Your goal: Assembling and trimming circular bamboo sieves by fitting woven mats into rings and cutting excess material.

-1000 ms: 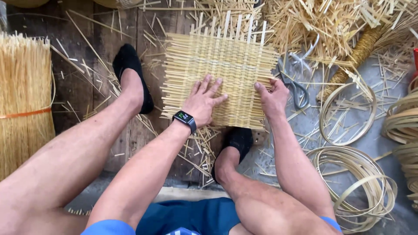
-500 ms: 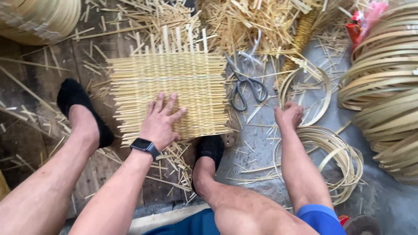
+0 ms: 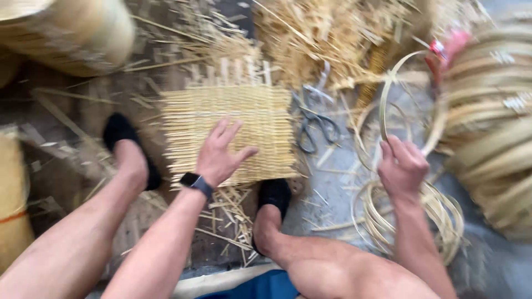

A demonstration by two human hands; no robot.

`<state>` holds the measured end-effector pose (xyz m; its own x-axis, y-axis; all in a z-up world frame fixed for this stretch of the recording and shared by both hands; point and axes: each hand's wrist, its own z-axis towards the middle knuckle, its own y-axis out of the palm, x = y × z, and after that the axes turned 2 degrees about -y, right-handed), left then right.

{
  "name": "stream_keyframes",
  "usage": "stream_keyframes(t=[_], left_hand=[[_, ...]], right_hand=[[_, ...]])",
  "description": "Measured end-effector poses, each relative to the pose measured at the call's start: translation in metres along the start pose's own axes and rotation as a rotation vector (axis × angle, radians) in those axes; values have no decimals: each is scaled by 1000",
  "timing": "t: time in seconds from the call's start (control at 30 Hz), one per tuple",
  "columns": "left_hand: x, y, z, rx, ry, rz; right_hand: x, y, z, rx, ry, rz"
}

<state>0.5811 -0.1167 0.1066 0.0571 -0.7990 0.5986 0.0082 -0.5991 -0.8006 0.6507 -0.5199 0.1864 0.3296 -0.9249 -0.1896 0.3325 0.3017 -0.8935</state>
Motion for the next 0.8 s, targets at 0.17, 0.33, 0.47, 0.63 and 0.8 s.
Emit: stream_keyframes(t=[0.17, 0.33, 0.47, 0.63, 0.8], left_hand=[[13, -63, 32, 23, -479, -1257], [37, -96, 8, 128, -202, -1463], [8, -83, -17, 121, -210, -1894], [78, -114, -27, 9, -360, -1396], [99, -141, -26, -138, -367, -1391]], right_hand=[[-125, -106, 52, -282, -463, 588], [-128, -122, 57, -558, -83, 1311], [-170, -115, 83, -453, -25, 1027], [-224, -105, 97, -74, -743, 408], [-260, -90, 108, -160, -976, 313]])
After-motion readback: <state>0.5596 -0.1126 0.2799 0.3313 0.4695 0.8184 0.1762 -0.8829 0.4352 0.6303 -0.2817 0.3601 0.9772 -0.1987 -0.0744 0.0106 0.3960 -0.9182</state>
